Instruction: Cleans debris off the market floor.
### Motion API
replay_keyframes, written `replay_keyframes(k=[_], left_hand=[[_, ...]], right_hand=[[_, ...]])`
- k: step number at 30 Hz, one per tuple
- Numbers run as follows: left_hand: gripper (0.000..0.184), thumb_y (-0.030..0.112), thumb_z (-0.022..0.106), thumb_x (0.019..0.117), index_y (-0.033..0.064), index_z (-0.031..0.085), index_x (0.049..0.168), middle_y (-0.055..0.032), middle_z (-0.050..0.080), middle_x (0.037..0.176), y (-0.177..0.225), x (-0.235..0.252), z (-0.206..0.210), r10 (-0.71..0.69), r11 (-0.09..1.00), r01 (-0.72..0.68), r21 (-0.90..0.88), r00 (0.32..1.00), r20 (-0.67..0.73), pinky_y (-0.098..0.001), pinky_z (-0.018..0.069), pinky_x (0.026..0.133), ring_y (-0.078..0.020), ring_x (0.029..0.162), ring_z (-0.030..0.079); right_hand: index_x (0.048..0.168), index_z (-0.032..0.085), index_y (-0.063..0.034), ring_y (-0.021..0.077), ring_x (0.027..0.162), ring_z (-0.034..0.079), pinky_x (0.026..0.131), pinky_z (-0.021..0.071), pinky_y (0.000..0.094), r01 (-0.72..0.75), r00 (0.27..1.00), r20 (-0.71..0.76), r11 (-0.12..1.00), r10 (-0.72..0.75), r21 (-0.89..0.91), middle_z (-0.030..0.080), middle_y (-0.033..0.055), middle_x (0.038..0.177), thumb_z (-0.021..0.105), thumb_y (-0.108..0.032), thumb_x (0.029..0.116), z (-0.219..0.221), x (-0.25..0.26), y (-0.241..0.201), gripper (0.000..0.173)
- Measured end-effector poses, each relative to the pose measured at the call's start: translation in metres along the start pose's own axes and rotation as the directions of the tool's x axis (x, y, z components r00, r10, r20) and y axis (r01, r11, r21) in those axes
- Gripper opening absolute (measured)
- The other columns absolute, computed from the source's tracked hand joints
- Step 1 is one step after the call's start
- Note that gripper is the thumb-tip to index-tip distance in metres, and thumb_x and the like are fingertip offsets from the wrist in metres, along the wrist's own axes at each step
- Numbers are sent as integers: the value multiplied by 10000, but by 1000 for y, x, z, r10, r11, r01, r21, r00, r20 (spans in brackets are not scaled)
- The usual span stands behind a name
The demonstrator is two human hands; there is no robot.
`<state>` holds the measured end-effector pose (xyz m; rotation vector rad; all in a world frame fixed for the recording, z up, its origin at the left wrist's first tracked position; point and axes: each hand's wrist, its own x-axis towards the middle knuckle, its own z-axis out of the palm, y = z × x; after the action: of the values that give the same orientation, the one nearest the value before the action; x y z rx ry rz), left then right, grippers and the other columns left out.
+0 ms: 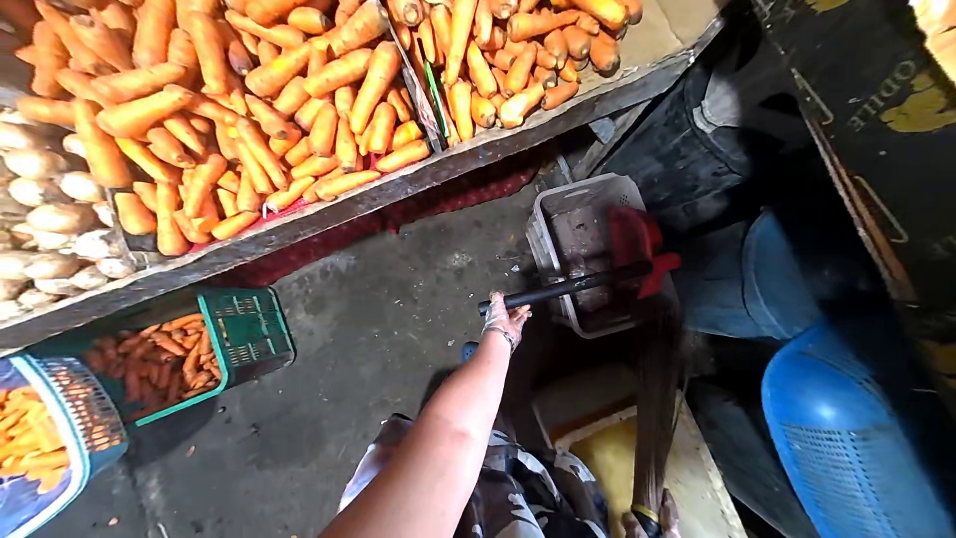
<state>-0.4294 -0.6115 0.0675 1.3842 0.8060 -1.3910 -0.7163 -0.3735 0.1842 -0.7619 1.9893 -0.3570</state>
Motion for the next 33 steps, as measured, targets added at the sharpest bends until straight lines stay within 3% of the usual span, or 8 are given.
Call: replay_keyframes(k=[5,8,13,17,19,23,28,33], left_hand=[[606,445,364,1115,19,328,1545,-274,452,1489,10,10,-24,62,997,-57,61,995,-79,-443,531,937,-354,1172,605],[589,444,374,1113,7,375,1509,-280,534,1360,22,-6,-39,105,992,-101,82,993,-54,-422,558,843,-325,1005,644],[467,337,361,1127,-22,401,1424,-223,602,1108,79,-70,-98,231,971,-228,76,972,-34,-350,571,737,-234,827,649],[443,299,308,1141,6,344,1471,-194,580,1151,115,-123,-159,381,922,-365,128,915,-135,-329,556,771,-200,867,635],[445,289,295,1144,3,325,1485,-192,572,1167,124,-141,-190,437,899,-411,153,868,-237,-315,548,778,-185,866,631],[437,255,314,1141,-19,298,1480,-180,534,1177,125,-153,-255,501,859,-488,154,743,-444,-267,549,755,-142,852,633],[443,257,364,1129,-53,354,1446,-209,518,1226,117,-151,-303,431,846,-522,109,550,-715,-268,533,796,-162,905,606],[591,392,494,1089,-46,388,1472,-251,603,1245,90,-83,-433,321,842,-537,54,418,-850,-340,575,812,-229,940,676]], right_hand=[[1629,111,-22,241,1017,634,866,558,413,30,999,36,996,-27,-86,513,313,1375,693,-67,863,-2,27,-10,963],[1629,188,-61,387,928,684,816,567,588,47,996,86,973,-28,-228,613,325,1242,733,-188,870,-8,67,-27,943],[1584,306,-107,315,822,684,706,596,514,144,961,267,957,-74,-251,639,235,1163,709,-121,907,2,160,-115,788],[1557,362,-88,395,1053,655,883,549,569,168,916,397,857,47,-488,587,282,1316,711,-122,938,47,230,-200,712],[1523,406,-72,387,1067,646,901,534,568,259,898,436,733,56,-628,598,270,1293,751,-162,905,86,260,-223,713],[1585,341,-92,450,1343,503,1085,403,634,381,876,475,487,80,-786,503,289,1467,807,-249,864,142,271,-243,873],[1619,274,-120,462,1345,505,1084,405,646,425,848,516,430,118,-797,501,307,1464,788,-228,889,155,260,-249,898],[1636,216,-116,428,1310,542,1074,438,599,446,788,584,476,193,-758,495,305,1468,776,-162,906,165,225,-253,921]])
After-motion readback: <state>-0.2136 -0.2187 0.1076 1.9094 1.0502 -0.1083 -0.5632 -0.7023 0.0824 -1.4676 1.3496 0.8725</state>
